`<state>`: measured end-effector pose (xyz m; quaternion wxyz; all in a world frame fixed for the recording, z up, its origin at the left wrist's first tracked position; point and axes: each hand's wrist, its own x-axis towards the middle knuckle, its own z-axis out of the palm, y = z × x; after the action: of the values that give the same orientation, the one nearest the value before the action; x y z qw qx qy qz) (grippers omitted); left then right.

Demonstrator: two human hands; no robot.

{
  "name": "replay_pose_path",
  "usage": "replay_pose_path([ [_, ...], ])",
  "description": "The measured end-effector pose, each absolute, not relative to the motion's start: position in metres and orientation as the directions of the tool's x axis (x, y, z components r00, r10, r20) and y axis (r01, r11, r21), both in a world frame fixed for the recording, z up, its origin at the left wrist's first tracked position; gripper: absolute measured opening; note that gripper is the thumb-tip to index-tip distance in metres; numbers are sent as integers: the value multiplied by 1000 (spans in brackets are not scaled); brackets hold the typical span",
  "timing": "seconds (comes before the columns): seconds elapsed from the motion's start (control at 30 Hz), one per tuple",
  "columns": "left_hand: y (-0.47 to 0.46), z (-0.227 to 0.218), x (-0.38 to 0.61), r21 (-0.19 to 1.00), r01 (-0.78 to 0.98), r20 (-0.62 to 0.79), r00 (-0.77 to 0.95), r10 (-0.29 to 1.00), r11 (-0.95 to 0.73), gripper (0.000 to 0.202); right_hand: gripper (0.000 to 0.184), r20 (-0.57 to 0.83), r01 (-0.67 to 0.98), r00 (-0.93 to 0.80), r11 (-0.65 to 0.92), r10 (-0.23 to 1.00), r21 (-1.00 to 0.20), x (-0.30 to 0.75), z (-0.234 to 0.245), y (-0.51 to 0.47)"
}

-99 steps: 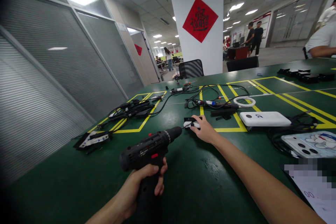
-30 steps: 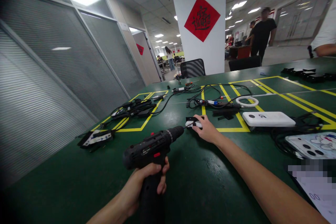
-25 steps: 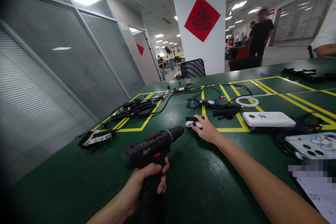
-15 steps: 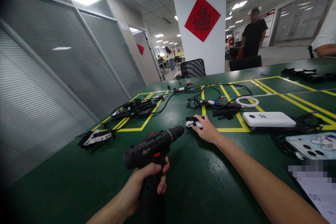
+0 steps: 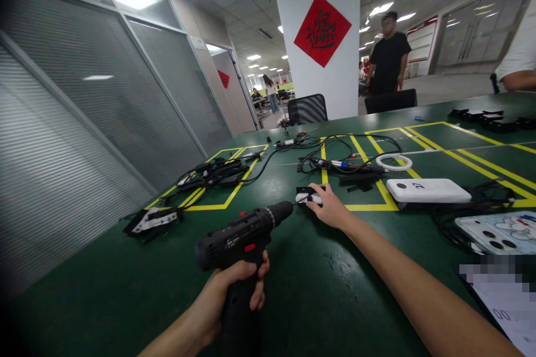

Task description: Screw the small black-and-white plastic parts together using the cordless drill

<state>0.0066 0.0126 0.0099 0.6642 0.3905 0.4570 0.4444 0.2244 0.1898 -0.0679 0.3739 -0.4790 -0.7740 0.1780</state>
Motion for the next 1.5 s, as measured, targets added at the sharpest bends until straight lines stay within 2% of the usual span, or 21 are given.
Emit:
replay_pose_path([
  [0.87, 12, 12, 9, 930, -224, -262, 158, 952, 293, 16, 50, 391, 596, -266, 469, 881, -652, 225, -67, 190],
  [1.5, 11, 14, 10, 906, -286, -273, 170, 947, 312, 17, 49, 389, 606, -264, 466, 882, -645, 225, -65, 188],
])
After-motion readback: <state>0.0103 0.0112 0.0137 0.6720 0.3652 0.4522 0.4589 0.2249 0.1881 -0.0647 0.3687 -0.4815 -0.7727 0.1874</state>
